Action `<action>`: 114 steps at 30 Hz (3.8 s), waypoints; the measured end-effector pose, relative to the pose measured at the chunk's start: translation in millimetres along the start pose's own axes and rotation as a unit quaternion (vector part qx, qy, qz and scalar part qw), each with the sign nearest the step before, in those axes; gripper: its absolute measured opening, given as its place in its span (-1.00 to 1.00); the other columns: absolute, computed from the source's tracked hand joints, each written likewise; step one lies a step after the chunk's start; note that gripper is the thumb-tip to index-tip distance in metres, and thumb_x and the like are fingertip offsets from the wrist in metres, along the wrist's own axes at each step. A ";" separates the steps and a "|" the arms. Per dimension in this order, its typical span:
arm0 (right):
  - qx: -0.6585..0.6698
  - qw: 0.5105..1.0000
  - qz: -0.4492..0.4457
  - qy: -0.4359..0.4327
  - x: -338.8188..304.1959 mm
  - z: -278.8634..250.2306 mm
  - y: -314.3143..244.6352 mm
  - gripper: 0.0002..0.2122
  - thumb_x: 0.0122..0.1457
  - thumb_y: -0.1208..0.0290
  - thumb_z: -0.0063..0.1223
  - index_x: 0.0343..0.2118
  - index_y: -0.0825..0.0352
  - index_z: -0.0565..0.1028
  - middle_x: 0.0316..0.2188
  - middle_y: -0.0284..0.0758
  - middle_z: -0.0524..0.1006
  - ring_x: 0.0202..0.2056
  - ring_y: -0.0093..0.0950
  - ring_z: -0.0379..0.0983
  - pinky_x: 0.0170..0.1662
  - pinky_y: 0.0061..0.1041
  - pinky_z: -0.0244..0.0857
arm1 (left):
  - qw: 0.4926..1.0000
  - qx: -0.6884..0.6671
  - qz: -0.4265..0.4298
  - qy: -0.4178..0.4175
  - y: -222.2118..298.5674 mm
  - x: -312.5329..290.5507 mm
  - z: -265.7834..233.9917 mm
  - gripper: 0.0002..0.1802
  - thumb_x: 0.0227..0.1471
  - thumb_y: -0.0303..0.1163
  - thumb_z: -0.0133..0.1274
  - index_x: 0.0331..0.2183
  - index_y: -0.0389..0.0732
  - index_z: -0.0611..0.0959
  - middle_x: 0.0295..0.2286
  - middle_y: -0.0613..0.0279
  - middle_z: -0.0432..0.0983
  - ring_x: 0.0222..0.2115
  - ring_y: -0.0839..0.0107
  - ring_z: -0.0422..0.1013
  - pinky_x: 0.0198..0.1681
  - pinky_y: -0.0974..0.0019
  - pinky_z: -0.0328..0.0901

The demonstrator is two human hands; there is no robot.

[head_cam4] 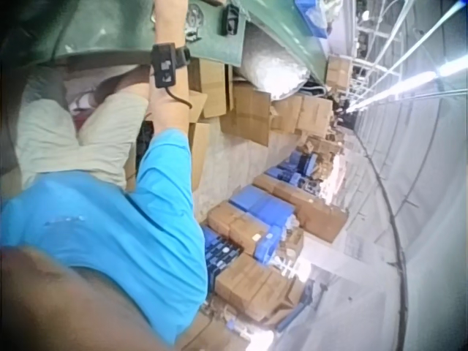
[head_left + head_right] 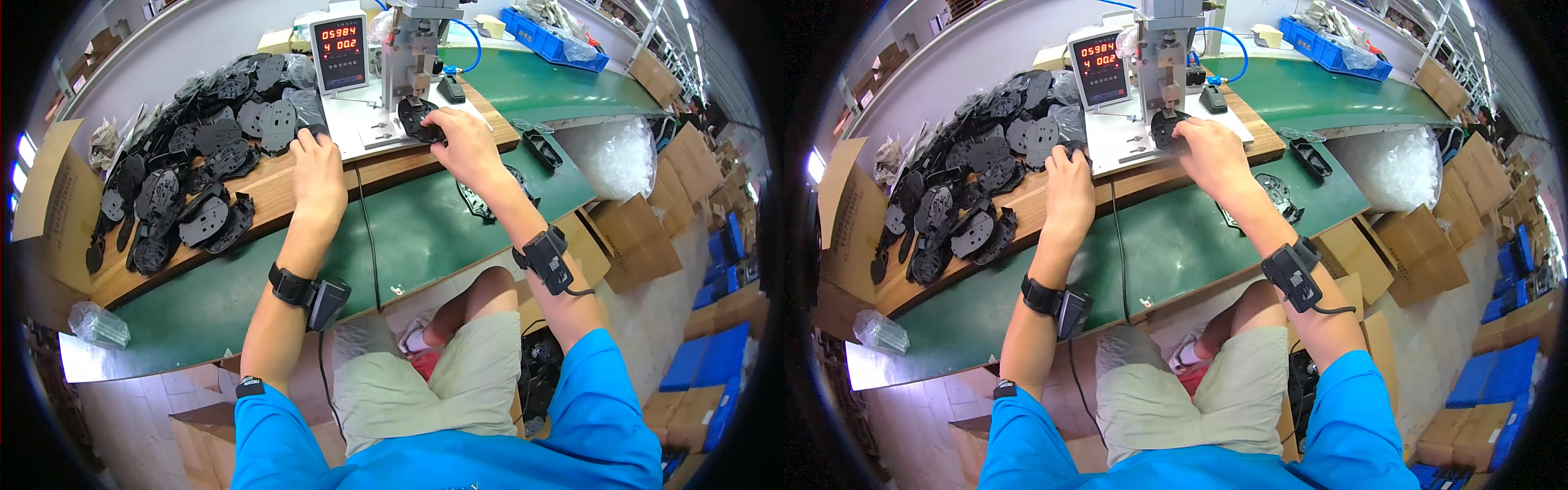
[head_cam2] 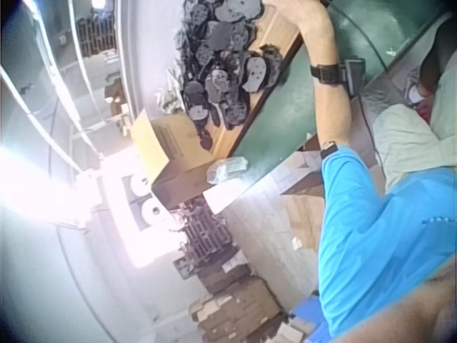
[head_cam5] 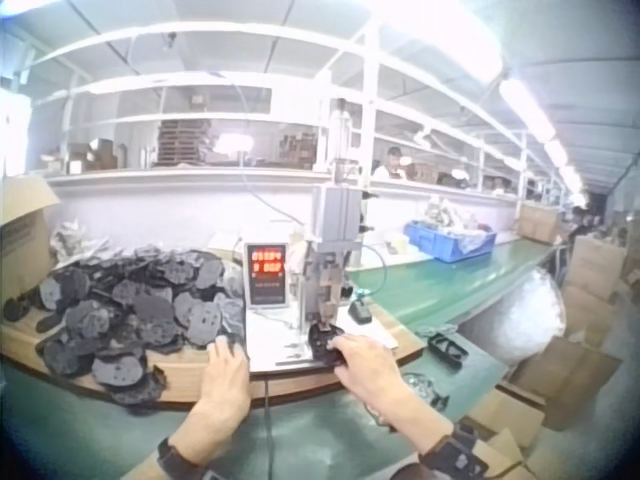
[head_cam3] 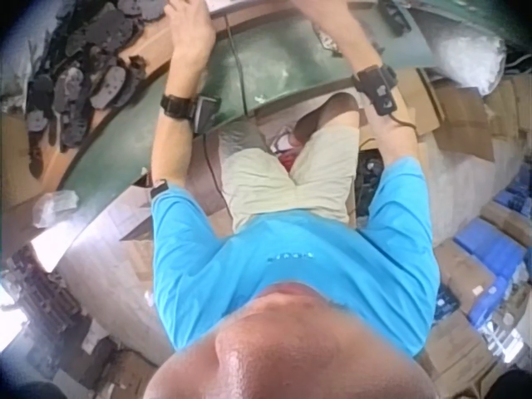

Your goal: Operating a pneumatic press machine to join plastic component housings on an electronics assembly line.

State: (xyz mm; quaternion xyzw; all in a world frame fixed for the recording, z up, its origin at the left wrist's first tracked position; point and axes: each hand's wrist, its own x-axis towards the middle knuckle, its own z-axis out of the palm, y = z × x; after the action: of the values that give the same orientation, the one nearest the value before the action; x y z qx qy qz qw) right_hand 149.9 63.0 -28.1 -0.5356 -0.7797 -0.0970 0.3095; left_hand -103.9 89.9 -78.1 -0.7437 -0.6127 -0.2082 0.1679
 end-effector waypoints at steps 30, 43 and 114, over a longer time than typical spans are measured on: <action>0.081 0.988 0.000 0.132 -23.2 0.3 3.9 -0.67 0.05 0.62 0.23 -0.07 0.33 0.60 -0.13 -0.13 0.65 -0.05 -0.09 0.57 0.02 -0.17 0.48 | 0.940 -0.259 0.163 0.151 39.4 -4.2 -14.3 -0.48 0.16 -0.61 0.04 0.15 -0.12 0.60 0.10 -0.23 0.55 0.15 -0.14 0.49 0.13 -0.06 0.48; 0.129 0.989 0.040 0.062 -141.7 17.3 -48.0 -0.52 0.10 0.43 0.13 0.10 0.52 0.51 0.03 -0.03 0.53 0.16 -0.04 0.40 0.27 -0.10 0.29 | 0.941 -0.207 0.255 0.088 100.5 35.4 3.5 -0.51 0.16 -0.59 0.01 0.13 -0.12 0.54 0.12 -0.27 0.52 0.20 -0.17 0.43 0.33 -0.09 0.30; 0.012 1.000 0.011 0.017 -3.3 6.7 0.1 -0.69 -0.04 0.67 0.23 -0.18 0.31 0.57 -0.17 -0.23 0.63 -0.06 -0.16 0.58 0.04 -0.18 0.47 | 0.923 -0.306 0.186 0.143 -20.7 1.1 8.9 -0.44 0.15 -0.66 0.07 0.19 -0.20 0.51 0.16 -0.04 0.49 0.26 -0.07 0.38 0.28 -0.03 0.36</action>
State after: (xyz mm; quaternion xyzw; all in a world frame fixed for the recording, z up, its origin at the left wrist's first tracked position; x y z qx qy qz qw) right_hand 148.2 63.7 -35.3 -0.5387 -0.7696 -0.0929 0.3300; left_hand -123.1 99.3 -85.3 -0.8216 -0.3393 -0.4548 0.0540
